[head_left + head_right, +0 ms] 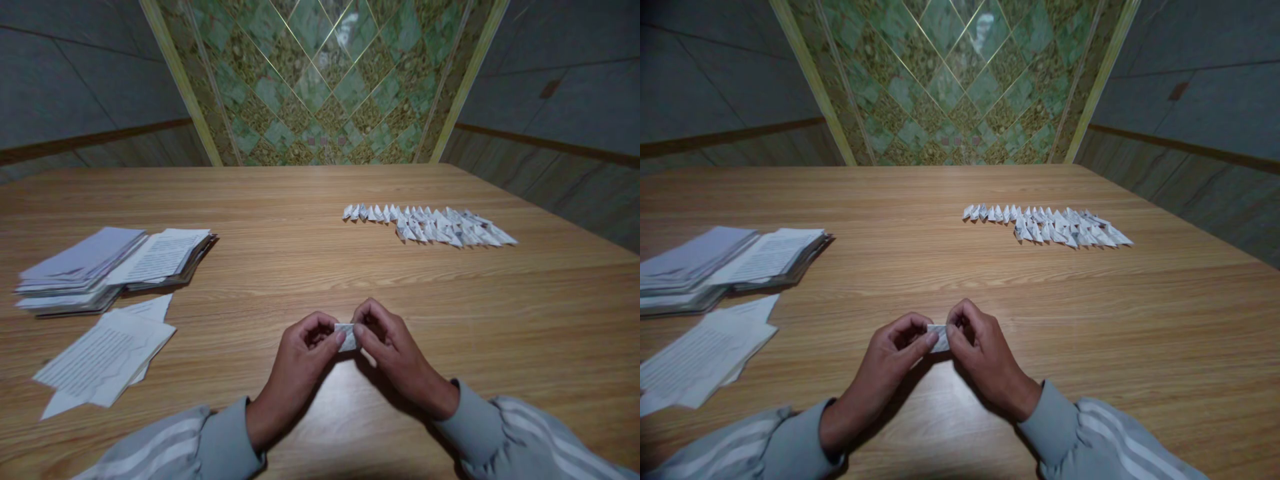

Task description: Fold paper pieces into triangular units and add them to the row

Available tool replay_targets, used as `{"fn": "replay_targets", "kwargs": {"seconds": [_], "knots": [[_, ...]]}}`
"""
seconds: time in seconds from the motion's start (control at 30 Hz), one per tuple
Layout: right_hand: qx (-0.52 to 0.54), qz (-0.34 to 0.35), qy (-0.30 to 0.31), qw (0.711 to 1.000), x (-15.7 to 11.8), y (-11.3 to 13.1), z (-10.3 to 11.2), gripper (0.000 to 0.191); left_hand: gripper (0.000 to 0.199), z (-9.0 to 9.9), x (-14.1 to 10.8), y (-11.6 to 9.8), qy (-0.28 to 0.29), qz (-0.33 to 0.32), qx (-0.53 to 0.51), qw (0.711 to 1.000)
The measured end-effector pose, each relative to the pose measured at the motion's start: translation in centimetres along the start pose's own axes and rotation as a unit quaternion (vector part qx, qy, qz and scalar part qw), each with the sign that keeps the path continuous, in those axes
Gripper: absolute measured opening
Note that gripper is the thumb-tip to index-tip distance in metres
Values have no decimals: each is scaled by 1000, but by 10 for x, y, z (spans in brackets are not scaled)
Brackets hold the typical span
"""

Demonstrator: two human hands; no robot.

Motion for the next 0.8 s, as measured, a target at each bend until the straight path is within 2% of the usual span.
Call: {"fn": "replay_targets", "kwargs": {"seconds": [0.07,0.23,0.37,0.47,0.6,0.8], "knots": [[-20,-2,9,1000,0,1,0,12,17,1,-1,-1,-11,-13,18,1000],[-37,10,32,999,-2,2,0,18,17,0,-4,-5,17,-24,43,999],[-3,14,44,999,-3,1,1,26,20,0,-2,-7,23,-18,20,999],[14,14,28,999,-2,0,1,28,20,0,0,-7,20,-13,-11,1000],[22,16,3,1000,-2,-3,1,27,23,1,1,-3,14,-2,-22,1000],[-44,34,20,998,-2,2,1,15,22,1,-2,-3,21,-9,61,998]]}}
Point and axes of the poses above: each hand's wrist, its own x-axis towards the middle knuckle, its own z-axis out of the back of the hand, y = z × x, the point moved 1 cm from there along x, towards the middle knuckle, and after that the axes turned 11 degrees about y, right-handed, at the moved point
